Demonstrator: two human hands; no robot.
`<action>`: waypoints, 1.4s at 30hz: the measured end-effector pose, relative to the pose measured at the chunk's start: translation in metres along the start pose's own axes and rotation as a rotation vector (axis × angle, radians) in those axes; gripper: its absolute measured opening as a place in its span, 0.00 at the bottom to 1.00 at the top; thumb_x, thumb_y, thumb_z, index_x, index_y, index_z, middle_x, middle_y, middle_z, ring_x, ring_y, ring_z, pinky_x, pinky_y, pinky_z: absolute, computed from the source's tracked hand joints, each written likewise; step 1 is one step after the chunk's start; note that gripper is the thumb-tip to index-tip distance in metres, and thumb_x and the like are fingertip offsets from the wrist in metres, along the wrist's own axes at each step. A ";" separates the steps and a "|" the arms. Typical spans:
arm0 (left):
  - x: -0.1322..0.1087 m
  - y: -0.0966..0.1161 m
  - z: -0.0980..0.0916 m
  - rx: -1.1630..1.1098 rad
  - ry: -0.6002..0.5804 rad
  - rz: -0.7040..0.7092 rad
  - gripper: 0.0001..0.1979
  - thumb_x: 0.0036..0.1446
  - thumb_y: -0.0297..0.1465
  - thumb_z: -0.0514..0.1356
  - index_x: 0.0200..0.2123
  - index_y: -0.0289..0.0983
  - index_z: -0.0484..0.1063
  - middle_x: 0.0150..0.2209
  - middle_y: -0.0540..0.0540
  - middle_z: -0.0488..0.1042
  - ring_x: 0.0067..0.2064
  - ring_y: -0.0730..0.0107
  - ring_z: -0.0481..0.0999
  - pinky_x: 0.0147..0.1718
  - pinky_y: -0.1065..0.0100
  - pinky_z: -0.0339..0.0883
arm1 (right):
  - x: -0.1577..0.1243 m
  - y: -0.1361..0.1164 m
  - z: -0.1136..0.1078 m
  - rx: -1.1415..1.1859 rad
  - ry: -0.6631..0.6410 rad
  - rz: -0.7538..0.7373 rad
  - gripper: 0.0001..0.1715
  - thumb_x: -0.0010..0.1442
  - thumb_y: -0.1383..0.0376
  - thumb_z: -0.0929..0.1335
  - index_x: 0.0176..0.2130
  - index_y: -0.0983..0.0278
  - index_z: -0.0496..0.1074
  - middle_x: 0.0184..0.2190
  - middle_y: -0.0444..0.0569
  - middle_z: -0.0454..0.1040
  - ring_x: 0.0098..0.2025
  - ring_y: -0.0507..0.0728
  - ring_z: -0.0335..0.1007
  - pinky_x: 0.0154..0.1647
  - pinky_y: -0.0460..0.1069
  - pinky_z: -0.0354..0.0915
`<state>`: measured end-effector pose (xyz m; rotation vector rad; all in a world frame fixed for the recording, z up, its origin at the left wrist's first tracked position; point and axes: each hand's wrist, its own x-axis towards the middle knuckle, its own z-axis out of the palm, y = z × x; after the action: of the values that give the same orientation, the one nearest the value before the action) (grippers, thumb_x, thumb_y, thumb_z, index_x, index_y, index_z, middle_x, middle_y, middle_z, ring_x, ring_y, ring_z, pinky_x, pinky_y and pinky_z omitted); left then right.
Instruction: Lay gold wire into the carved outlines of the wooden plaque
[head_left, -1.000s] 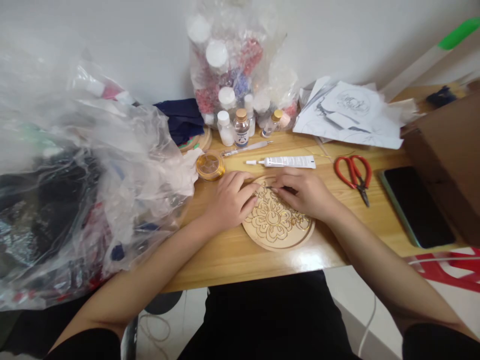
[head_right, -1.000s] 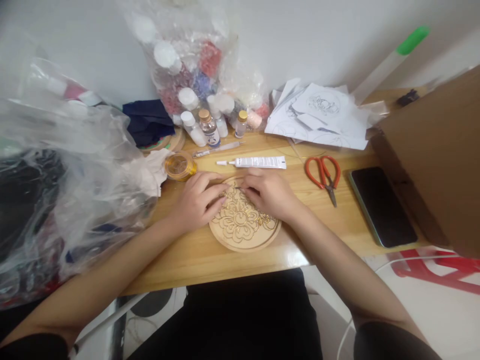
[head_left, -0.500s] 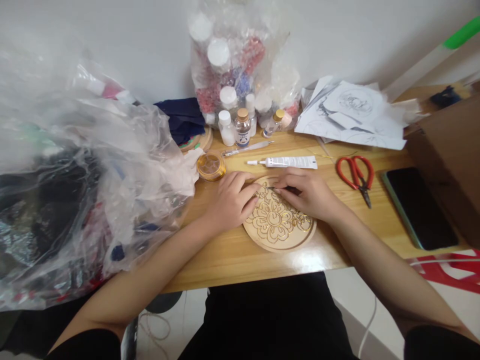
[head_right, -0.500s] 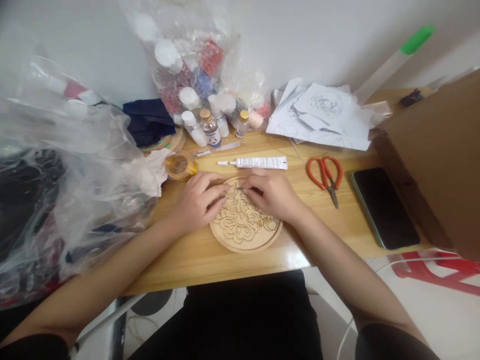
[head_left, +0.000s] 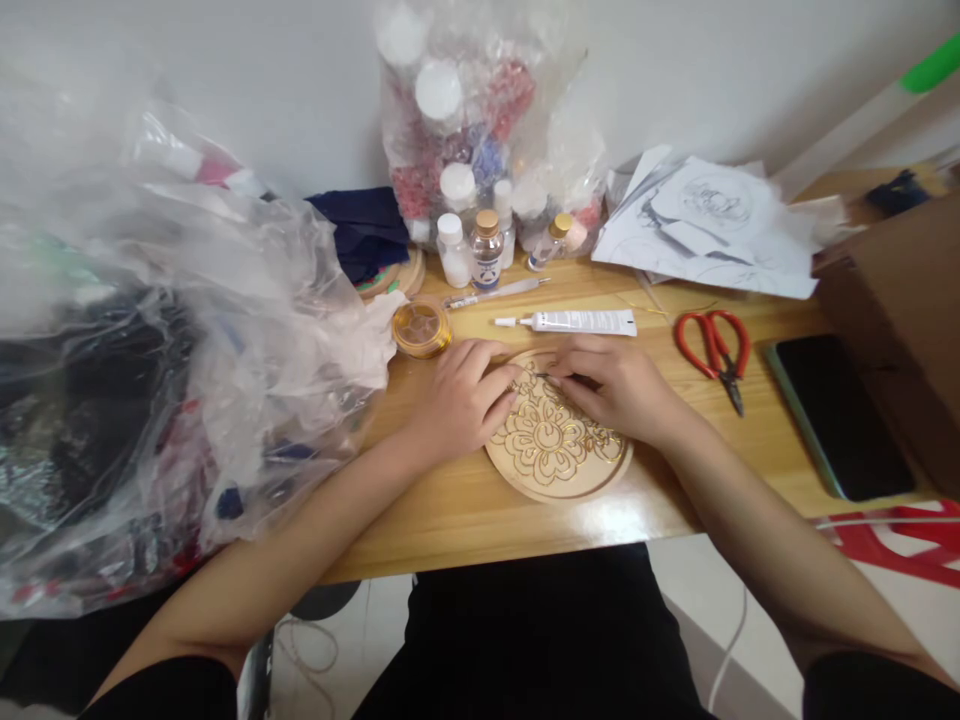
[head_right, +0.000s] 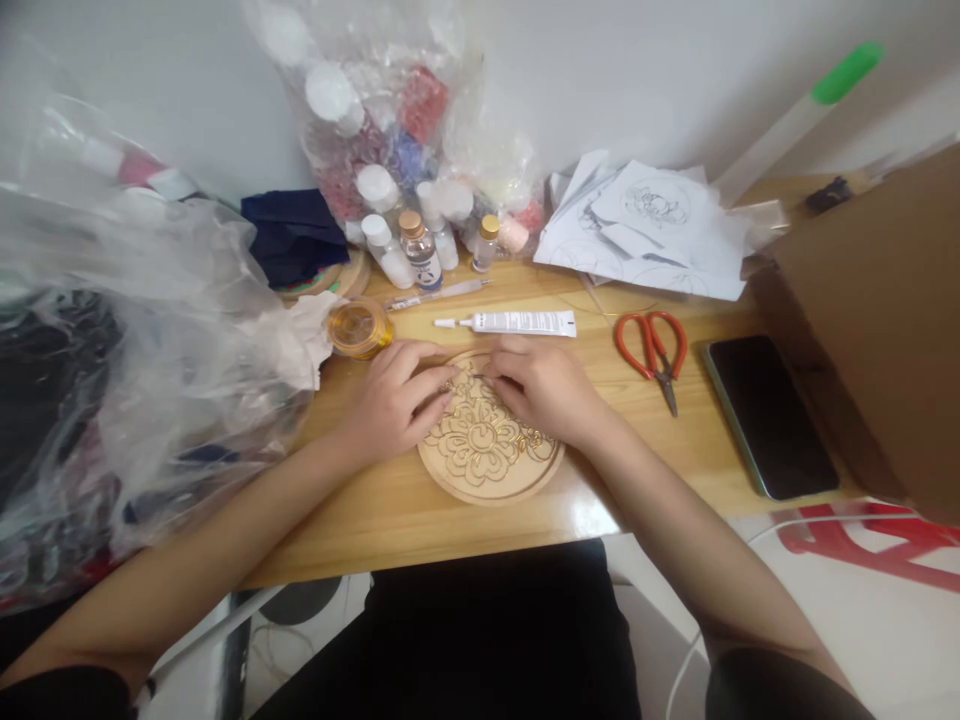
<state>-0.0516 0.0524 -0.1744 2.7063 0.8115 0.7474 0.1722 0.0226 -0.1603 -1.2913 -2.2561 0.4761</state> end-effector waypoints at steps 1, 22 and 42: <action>0.000 0.000 0.000 0.002 0.001 0.001 0.10 0.62 0.29 0.56 0.44 0.33 0.73 0.46 0.38 0.70 0.47 0.57 0.68 0.45 0.55 0.66 | 0.000 0.000 0.000 0.006 -0.008 0.007 0.09 0.60 0.71 0.64 0.30 0.65 0.72 0.31 0.50 0.73 0.33 0.54 0.69 0.33 0.48 0.64; 0.000 -0.001 0.000 0.009 0.020 0.012 0.10 0.61 0.29 0.56 0.44 0.32 0.73 0.45 0.38 0.70 0.46 0.57 0.68 0.44 0.55 0.66 | -0.001 -0.002 -0.008 0.074 0.081 0.007 0.06 0.60 0.69 0.66 0.31 0.64 0.72 0.31 0.50 0.73 0.32 0.54 0.70 0.32 0.49 0.66; 0.000 0.000 0.000 -0.004 -0.006 -0.004 0.10 0.62 0.29 0.55 0.44 0.33 0.73 0.46 0.38 0.70 0.47 0.56 0.67 0.44 0.55 0.65 | -0.001 -0.002 -0.003 0.005 -0.027 0.016 0.08 0.60 0.70 0.65 0.31 0.65 0.73 0.31 0.51 0.73 0.33 0.55 0.70 0.33 0.49 0.65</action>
<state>-0.0513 0.0526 -0.1744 2.7005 0.8133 0.7392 0.1731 0.0211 -0.1576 -1.3081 -2.2670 0.5077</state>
